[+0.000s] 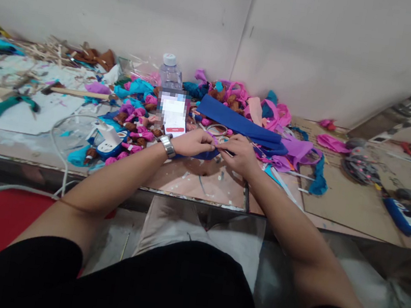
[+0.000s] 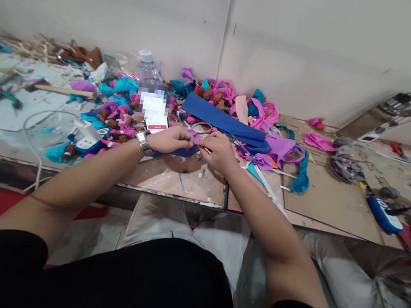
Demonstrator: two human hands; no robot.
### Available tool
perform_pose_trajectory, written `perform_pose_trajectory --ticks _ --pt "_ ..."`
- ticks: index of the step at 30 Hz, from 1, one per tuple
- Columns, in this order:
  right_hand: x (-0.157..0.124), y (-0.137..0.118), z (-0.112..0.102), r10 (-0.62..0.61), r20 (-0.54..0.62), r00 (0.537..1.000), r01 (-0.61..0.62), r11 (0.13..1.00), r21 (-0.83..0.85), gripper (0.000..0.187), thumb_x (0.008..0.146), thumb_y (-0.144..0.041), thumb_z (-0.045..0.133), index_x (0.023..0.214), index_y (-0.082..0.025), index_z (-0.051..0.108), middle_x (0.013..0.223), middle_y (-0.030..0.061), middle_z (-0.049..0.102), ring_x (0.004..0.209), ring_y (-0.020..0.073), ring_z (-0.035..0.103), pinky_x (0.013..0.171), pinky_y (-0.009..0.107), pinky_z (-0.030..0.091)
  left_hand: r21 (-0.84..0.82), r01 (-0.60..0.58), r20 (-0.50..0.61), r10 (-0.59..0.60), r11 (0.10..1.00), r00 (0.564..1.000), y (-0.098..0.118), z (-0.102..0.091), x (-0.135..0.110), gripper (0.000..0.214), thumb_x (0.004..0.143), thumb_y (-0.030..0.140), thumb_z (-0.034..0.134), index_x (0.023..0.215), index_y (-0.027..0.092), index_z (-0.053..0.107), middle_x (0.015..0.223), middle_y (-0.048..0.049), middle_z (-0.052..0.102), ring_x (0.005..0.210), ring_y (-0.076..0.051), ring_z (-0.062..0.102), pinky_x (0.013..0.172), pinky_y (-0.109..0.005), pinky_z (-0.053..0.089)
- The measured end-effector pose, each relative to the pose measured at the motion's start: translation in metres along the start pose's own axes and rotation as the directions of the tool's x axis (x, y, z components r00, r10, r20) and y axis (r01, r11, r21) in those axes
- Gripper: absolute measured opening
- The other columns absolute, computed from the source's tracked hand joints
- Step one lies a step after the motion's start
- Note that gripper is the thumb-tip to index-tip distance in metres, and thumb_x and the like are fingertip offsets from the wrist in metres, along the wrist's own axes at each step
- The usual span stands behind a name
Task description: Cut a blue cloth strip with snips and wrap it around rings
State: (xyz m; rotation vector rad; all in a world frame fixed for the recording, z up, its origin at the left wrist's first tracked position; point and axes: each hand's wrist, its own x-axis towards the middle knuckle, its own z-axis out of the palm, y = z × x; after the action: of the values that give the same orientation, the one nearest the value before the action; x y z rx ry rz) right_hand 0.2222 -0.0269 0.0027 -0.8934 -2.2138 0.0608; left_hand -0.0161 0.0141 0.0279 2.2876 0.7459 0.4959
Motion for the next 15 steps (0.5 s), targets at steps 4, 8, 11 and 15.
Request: perform_pose_trajectory --ticks 4,8,11,15 --pt "-0.0007 -0.0014 -0.0010 0.008 0.014 1.000 -0.008 1.000 0.006 0.023 0.100 -0.032 0.062 0.104 -0.027 0.084 0.101 0.0073 0.084 0.101 0.0280 0.068 0.096 0.047 0.050 0.013 0.016 -0.034 -0.016 1.000 0.999 0.0016 0.0004 -0.0003 0.045 0.100 0.051 0.051 0.074 0.016 0.063 0.067 -0.0009 0.057 0.060 -0.013 0.046 0.059 -0.028 0.034" --pt "-0.0008 -0.0042 -0.0020 0.000 -0.003 1.000 0.000 1.000 0.000 0.023 0.100 -0.036 0.064 0.107 -0.025 0.084 0.101 0.0083 0.083 0.102 0.0280 0.069 0.097 0.046 0.050 0.021 0.013 -0.026 -0.012 1.000 1.000 0.0021 0.0017 -0.0002 0.040 0.098 0.048 0.053 0.077 0.016 0.064 0.068 -0.0007 0.059 0.061 -0.013 0.047 0.059 -0.027 0.034" --pt "-0.0004 -0.0060 -0.0024 0.012 0.025 1.000 -0.011 1.000 -0.018 0.023 0.101 -0.035 0.064 0.109 -0.026 0.083 0.100 0.0078 0.083 0.102 0.0285 0.069 0.097 0.046 0.049 0.055 0.007 -0.045 -0.004 0.998 0.999 0.0032 0.0029 -0.0001 0.041 0.098 0.048 0.051 0.077 0.016 0.064 0.068 -0.0008 0.059 0.062 -0.013 0.048 0.059 -0.027 0.034" --pt "-0.0006 -0.0064 -0.0021 0.024 0.032 0.999 -0.023 0.999 -0.028 0.022 0.100 -0.034 0.065 0.108 -0.026 0.083 0.100 0.0078 0.084 0.101 0.0287 0.069 0.097 0.047 0.049 0.093 -0.005 -0.079 0.013 0.996 0.997 0.0049 0.0046 0.0001 0.042 0.100 0.049 0.049 0.076 0.017 0.061 0.068 -0.0008 0.058 0.063 -0.014 0.048 0.060 -0.028 0.034"
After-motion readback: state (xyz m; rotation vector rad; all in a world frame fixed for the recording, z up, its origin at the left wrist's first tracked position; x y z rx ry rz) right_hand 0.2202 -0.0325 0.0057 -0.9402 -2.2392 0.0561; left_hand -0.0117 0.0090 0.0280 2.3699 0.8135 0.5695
